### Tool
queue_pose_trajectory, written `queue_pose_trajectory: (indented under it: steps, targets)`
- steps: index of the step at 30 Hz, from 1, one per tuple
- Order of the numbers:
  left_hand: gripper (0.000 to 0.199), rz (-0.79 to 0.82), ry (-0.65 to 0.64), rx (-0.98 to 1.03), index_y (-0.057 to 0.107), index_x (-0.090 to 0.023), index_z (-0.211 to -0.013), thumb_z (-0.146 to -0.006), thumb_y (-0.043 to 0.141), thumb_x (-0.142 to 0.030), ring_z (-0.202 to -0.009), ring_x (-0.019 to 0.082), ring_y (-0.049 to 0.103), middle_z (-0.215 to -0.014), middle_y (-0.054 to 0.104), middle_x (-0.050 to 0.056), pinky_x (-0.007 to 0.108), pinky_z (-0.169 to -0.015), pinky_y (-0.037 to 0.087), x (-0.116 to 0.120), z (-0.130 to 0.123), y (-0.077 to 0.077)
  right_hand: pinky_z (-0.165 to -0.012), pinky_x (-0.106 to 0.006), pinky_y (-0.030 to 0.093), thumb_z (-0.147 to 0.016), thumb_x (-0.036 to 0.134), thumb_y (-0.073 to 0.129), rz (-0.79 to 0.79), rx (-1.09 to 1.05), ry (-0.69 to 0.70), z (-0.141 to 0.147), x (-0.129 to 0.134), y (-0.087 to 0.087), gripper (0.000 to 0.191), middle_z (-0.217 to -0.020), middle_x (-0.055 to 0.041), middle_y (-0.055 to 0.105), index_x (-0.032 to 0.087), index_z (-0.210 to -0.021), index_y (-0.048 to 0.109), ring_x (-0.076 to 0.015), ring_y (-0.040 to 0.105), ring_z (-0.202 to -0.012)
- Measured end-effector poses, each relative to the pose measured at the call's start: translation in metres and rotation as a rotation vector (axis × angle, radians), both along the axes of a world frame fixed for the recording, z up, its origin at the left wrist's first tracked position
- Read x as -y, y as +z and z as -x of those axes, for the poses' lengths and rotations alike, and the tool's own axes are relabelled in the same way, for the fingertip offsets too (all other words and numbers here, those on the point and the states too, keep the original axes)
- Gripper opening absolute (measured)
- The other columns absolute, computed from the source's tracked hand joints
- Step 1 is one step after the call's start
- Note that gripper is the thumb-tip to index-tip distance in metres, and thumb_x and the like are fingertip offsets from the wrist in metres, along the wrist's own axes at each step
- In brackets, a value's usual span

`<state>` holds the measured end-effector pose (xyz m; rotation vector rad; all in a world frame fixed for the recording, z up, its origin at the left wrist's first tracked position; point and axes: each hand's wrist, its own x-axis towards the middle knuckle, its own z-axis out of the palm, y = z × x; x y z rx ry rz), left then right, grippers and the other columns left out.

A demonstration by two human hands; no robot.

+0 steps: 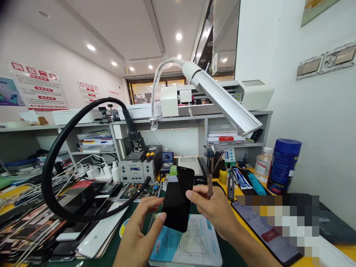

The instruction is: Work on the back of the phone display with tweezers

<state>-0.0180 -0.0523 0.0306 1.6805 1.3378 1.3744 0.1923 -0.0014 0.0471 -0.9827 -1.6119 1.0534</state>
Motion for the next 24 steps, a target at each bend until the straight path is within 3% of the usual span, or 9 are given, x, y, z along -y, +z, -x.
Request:
queue_pose_trajectory:
  steps: [5, 8, 12, 16, 19, 22, 24]
  targets:
    - [0.033, 0.057, -0.017, 0.041, 0.063, -0.022, -0.111, -0.089, 0.056, -0.046, -0.099, 0.026, 0.061, -0.102, 0.067, 0.009, 0.038, -0.086, 0.045, -0.011, 0.005, 0.016, -0.044, -0.019, 0.045, -0.097, 0.036, 0.060, 0.023, 0.017, 0.012, -0.002, -0.003, -0.004, 0.027, -0.063, 0.0083, 0.056, 0.014, -0.081, 0.061, -0.0048, 0.049, -0.044]
    - [0.040, 0.026, 0.013, -0.076, 0.062, -0.020, -0.112, -0.082, 0.065, -0.047, -0.098, 0.028, 0.057, -0.103, 0.064, 0.009, 0.040, -0.086, 0.042, -0.014, -0.003, 0.024, -0.045, -0.019, 0.046, -0.097, 0.036, 0.059, 0.030, 0.029, 0.005, -0.001, -0.003, -0.005, 0.026, -0.065, 0.0074, 0.058, 0.014, -0.083, 0.062, -0.0051, 0.051, -0.045]
    - [0.055, -0.017, 0.052, -0.301, 0.059, -0.021, -0.114, -0.074, 0.070, -0.055, -0.100, 0.033, 0.054, -0.107, 0.059, 0.010, 0.040, -0.084, 0.037, -0.017, -0.022, 0.022, -0.042, -0.018, 0.043, -0.097, 0.037, 0.059, 0.020, 0.053, -0.027, 0.003, -0.002, -0.004, 0.029, -0.061, 0.0087, 0.055, 0.014, -0.079, 0.061, -0.0044, 0.048, -0.042]
    - [0.056, 0.034, 0.019, -0.147, 0.060, -0.020, -0.114, -0.070, 0.075, -0.051, -0.100, 0.038, 0.049, -0.104, 0.054, 0.011, 0.041, -0.081, 0.031, -0.026, -0.034, 0.017, -0.041, -0.018, 0.041, -0.096, 0.038, 0.059, 0.013, 0.074, -0.067, 0.005, -0.003, -0.007, 0.031, -0.058, 0.0098, 0.052, 0.015, -0.075, 0.060, -0.0040, 0.045, -0.041]
    - [0.049, 0.094, -0.141, 0.058, 0.062, -0.023, -0.115, -0.073, 0.075, -0.043, -0.098, 0.033, 0.050, -0.104, 0.057, 0.010, 0.040, -0.083, 0.033, -0.036, -0.027, 0.021, -0.041, -0.019, 0.040, -0.096, 0.040, 0.059, 0.000, 0.059, -0.100, 0.004, -0.003, -0.008, 0.027, -0.057, 0.0104, 0.051, 0.015, -0.087, 0.063, -0.0039, 0.043, -0.039]
    - [0.054, 0.199, -0.423, 0.305, 0.061, -0.021, -0.123, -0.075, 0.075, -0.040, -0.099, 0.029, 0.057, -0.106, 0.064, 0.010, 0.041, -0.087, 0.040, -0.047, -0.010, 0.026, -0.041, -0.020, 0.036, -0.095, 0.048, 0.058, -0.038, 0.022, -0.136, -0.001, -0.002, -0.006, 0.035, -0.055, 0.0102, 0.049, 0.015, -0.107, 0.064, -0.0047, 0.039, -0.038]
    - [0.048, 0.285, -0.624, 0.512, 0.065, -0.016, -0.117, -0.078, 0.068, -0.044, -0.096, 0.030, 0.062, -0.108, 0.067, 0.014, 0.045, -0.088, 0.045, -0.054, 0.001, 0.025, -0.042, -0.023, 0.032, -0.092, 0.051, 0.061, -0.070, 0.017, -0.163, -0.003, -0.002, -0.005, 0.039, -0.050, 0.0092, 0.045, 0.016, -0.108, 0.068, -0.0064, 0.036, -0.040]
